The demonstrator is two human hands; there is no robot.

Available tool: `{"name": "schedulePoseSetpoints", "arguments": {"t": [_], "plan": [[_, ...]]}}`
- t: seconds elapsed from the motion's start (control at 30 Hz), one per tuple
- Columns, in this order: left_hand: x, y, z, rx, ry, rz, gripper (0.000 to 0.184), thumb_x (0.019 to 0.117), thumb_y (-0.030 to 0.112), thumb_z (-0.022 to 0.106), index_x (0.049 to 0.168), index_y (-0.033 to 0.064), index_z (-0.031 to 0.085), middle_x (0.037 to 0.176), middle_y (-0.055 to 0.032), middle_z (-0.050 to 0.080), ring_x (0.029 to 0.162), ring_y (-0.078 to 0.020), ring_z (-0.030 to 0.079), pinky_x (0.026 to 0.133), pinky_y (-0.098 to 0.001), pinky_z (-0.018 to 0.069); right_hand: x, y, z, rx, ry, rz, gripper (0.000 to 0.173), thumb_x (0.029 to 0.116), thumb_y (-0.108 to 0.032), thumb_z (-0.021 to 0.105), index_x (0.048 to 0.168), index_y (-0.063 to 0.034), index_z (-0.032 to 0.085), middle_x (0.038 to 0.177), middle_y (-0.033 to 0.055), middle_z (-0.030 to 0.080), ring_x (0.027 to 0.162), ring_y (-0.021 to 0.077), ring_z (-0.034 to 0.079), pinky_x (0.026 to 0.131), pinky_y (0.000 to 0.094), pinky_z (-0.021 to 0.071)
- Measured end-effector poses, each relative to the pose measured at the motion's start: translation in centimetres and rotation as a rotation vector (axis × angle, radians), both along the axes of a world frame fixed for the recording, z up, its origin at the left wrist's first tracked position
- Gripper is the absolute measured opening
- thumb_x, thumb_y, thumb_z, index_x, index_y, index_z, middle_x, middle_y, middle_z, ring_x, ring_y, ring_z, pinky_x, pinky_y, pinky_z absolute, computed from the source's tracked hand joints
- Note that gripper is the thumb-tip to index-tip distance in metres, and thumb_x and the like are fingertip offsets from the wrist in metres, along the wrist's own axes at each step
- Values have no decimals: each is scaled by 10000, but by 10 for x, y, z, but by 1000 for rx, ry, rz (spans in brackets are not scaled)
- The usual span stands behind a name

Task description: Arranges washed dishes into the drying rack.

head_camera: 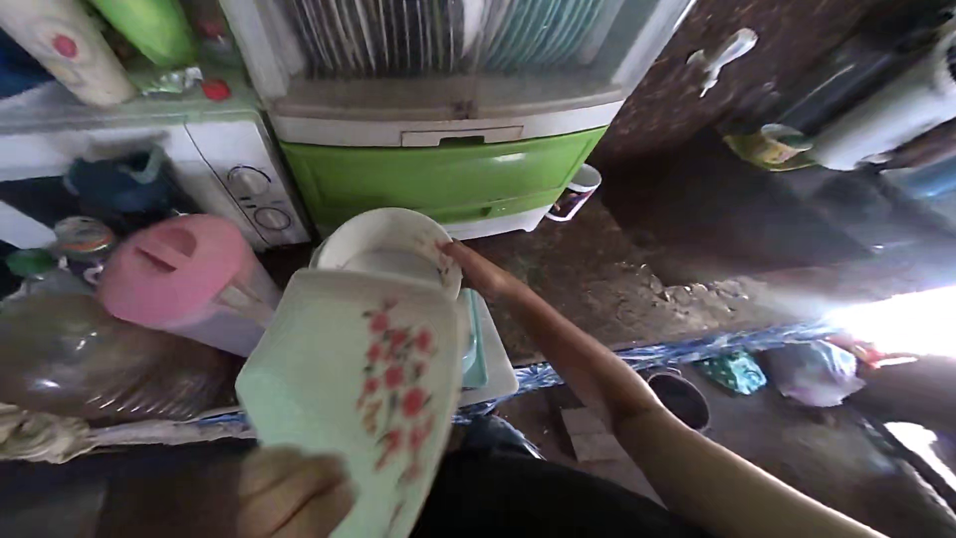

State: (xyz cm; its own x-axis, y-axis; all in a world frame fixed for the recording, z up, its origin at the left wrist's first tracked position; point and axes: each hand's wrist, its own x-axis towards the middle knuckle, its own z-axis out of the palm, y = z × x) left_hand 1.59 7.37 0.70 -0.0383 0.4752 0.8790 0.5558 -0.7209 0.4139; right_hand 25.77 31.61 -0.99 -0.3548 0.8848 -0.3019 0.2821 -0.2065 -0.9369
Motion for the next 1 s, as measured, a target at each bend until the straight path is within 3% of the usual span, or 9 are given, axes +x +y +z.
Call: {"name": "schedulePoseSetpoints", "arguments": {"t": [0.27, 0.4, 0.53, 0.6, 0.67, 0.73, 0.8, 0.9, 1.0], "plan": [[30, 107, -25, 103, 457, -155, 158, 1065, 125, 476, 967, 104, 599, 912, -69, 616, 910, -204, 587, 939, -278, 444, 6, 9, 9, -169, 204, 67, 647, 1072, -603, 179, 1410, -166, 515, 1226, 52, 644, 1040, 124, 635, 853, 332, 541], [26, 106, -46, -32, 415, -66, 338, 1106, 396, 371, 1014, 178, 613, 1052, -9, 684, 1141, -152, 589, 1119, -330, 297, 7, 3, 6, -142, 310, 116, 655, 1066, -607, 120, 1322, -191, 557, 1042, -25, 701, 905, 41, 674, 751, 258, 578], [30, 89, -66, -183, 68, 155, 594, 1087, 565, 189, 1176, 229, 671, 1399, 71, 568, 1462, -81, 329, 1231, -334, 170, -1, -24, 22, -59, 318, 59, 449, 1099, -360, 324, 1486, -136, 366, 1087, -10, 647, 924, 23, 651, 809, 226, 567], [29, 88, -64, -305, -144, 296, 627, 1083, 513, 321, 1315, 7, 609, 1526, -173, 462, 1506, -254, 299, 1226, -422, 225, -6, -30, 20, -54, 321, 39, 529, 1052, -224, 494, 1531, -96, 309, 1167, 68, 641, 962, 74, 662, 851, 262, 570], [25, 97, -54, -506, -276, 316, 732, 1031, 398, 400, 1470, -187, 354, 1583, -387, 262, 1514, -424, 247, 1222, -473, 216, -9, -33, 18, -37, 340, 15, 537, 1033, -181, 545, 1517, -70, 340, 1228, 104, 621, 1005, 97, 660, 881, 275, 567], [33, 102, -43, -660, -482, 195, 679, 1053, 301, 338, 1542, -152, 208, 1609, -295, 272, 1492, -189, 325, 1208, -273, 272, -9, -35, 13, -24, 361, -2, 531, 1024, -164, 535, 1513, -81, 347, 1248, 112, 607, 1015, 108, 653, 881, 281, 562], [50, 108, -30, -707, -703, 149, 512, 1096, 210, 253, 1490, -114, 282, 1447, -179, 459, 1269, 1, 499, 1055, -154, 414, -8, -35, 11, -16, 353, -14, 521, 1021, -143, 529, 1513, -96, 366, 1236, 119, 613, 990, 125, 653, 854, 300, 562], [59, 113, -24, -704, -742, 139, 513, 1100, 152, 198, 1512, -153, 223, 1493, -246, 390, 1303, -29, 441, 1099, -168, 339, -7, -38, 9, -3, 347, -28, 556, 984, -140, 534, 1517, -117, 380, 1292, 156, 580, 1006, 176, 643, 829, 345, 556], [63, 114, -23, -682, -772, 151, 466, 1097, 137, 214, 1463, -137, 302, 1328, -126, 507, 1149, 67, 506, 1003, -116, 401, -4, -41, 6, -42, 373, -61, 637, 949, -129, 567, 1549, -117, 352, 1470, 226, 441, 1135, 253, 602, 878, 399, 541]]}}
